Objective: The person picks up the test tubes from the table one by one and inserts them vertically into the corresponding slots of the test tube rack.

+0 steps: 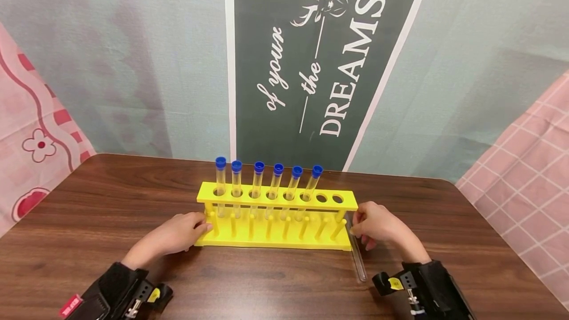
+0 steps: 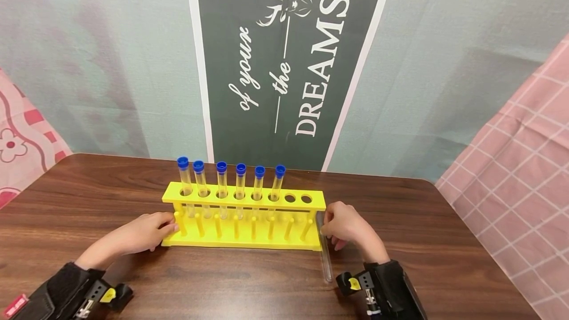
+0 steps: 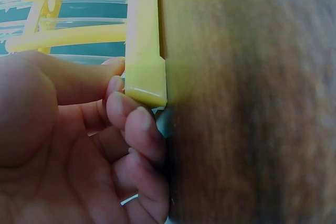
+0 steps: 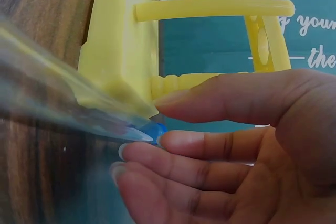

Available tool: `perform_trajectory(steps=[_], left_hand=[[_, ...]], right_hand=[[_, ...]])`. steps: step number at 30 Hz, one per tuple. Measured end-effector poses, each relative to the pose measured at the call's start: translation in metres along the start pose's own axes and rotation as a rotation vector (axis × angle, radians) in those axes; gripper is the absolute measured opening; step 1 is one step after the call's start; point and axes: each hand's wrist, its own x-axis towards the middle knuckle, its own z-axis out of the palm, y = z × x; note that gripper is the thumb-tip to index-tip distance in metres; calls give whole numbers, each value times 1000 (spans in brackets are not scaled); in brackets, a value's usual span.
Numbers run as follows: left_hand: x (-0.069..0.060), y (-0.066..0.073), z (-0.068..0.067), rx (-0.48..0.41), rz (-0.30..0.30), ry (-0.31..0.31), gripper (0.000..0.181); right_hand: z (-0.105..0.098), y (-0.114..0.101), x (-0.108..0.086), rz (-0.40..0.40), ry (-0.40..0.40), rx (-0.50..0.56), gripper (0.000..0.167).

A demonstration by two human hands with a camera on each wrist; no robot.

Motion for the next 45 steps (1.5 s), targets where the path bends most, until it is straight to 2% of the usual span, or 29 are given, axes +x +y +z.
perform_trajectory(steps=[8, 20, 25, 32, 45], left_hand=[[-1, 1, 0, -7, 9, -1, 18], [0, 0, 1, -4, 9, 0, 19], [0, -1, 1, -4, 14, -1, 18], [0, 2, 0, -8, -7, -2, 17], [0, 2, 0, -8, -19, -7, 16]], right_hand=[[4, 2, 0, 47, -19, -7, 17], [7, 3, 1, 72, -27, 28, 16], [7, 4, 0, 69, -29, 45, 16], [7, 5, 0, 70, -34, 78, 15], [7, 6, 1, 68, -45, 59, 16]])
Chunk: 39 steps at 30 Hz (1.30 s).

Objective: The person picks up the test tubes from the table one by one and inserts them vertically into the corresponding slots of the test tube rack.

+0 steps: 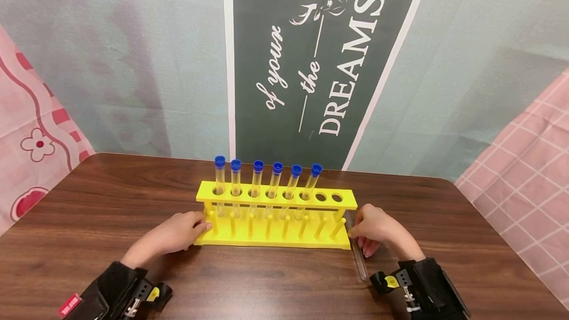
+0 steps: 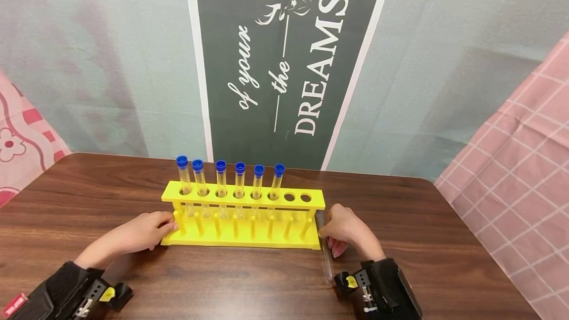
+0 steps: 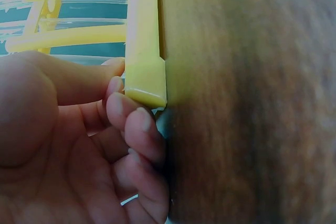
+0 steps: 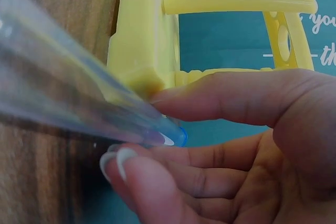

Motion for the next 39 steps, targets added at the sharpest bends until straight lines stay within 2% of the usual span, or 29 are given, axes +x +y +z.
perform_trajectory(steps=[19, 28, 39], left_hand=[[0, 0, 0, -4, -11, -1, 14], [0, 0, 0, -6, -13, -11, 14], [-1, 0, 0, -6, -6, -6, 14]], right_hand=[[1, 1, 2, 9, -1, -36, 17], [1, -1, 1, 49, 1, -59, 17], [-3, -1, 0, 44, 14, -13, 13]])
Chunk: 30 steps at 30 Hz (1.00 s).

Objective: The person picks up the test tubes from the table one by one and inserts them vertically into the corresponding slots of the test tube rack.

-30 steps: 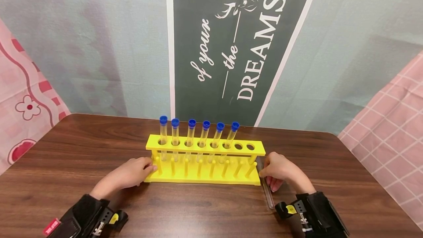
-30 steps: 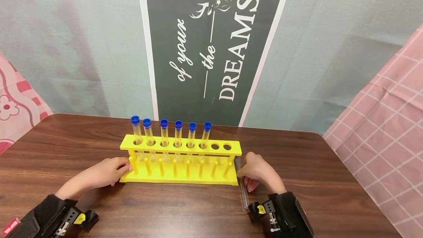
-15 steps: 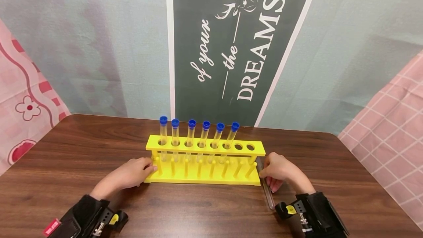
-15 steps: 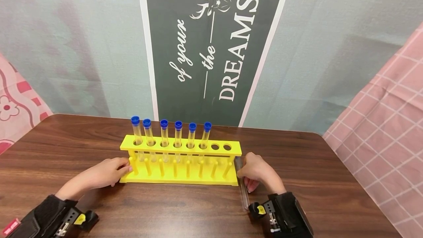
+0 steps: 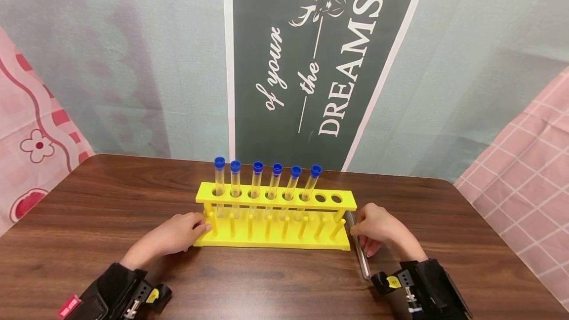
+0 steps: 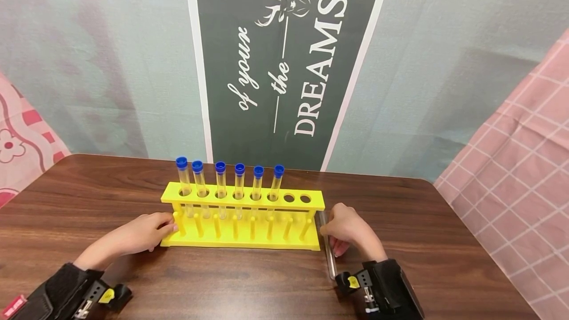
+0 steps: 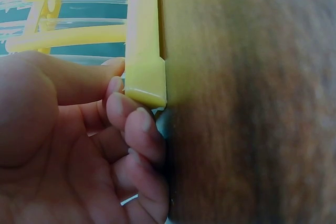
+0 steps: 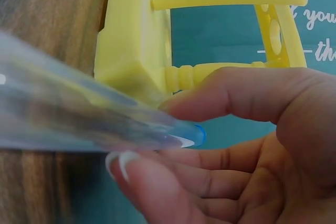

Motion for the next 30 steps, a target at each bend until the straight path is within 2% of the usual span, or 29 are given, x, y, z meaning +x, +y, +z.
perform_trajectory(steps=[15, 30], left_hand=[[0, 0, 0, 8, 7, 9, 14], [0, -1, 2, 5, 4, 18, 15]], right_hand=[[-10, 2, -6, -25, -2, 42, 14], [-23, 1, -15, -121, -12, 111, 14]])
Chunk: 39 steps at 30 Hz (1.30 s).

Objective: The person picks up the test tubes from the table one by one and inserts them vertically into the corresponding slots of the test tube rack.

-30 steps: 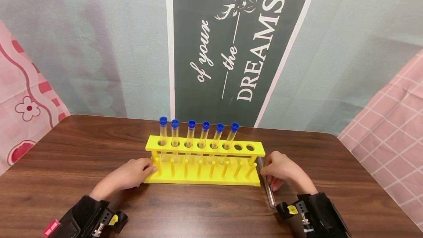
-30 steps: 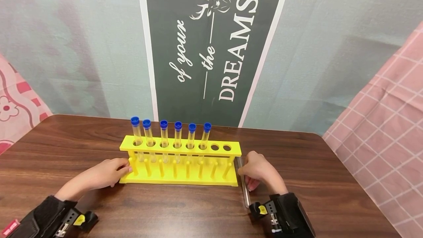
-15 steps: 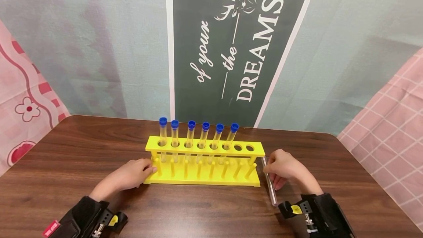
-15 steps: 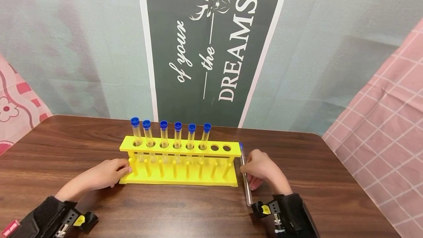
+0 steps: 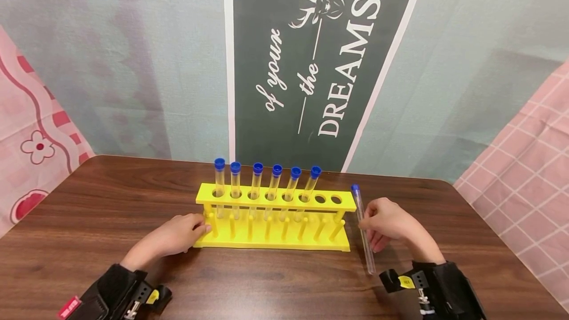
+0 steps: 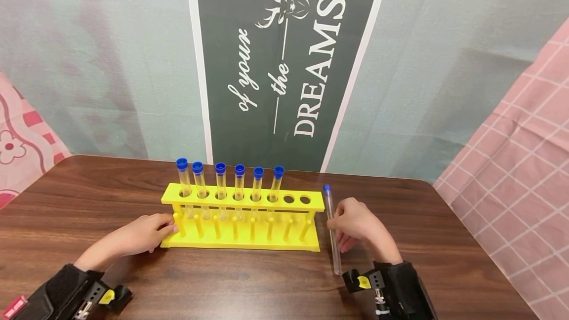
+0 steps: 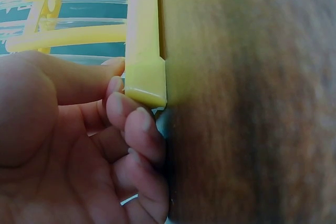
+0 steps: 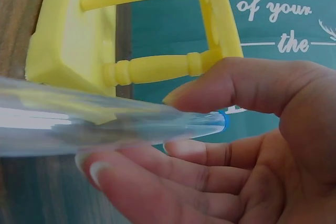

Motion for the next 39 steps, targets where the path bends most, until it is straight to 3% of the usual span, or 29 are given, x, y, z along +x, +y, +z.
perform_trajectory(steps=[9, 27, 39], left_hand=[[0, 0, -1, -1, 7, -7, 14], [0, 1, -1, -7, -10, -13, 14], [0, 0, -2, 2, 16, -11, 16]], right_hand=[[-5, -4, -3, -31, -17, 28, 13], [-13, -11, -13, -168, -105, 112, 13], [-17, -14, -17, -249, -102, 138, 14]])
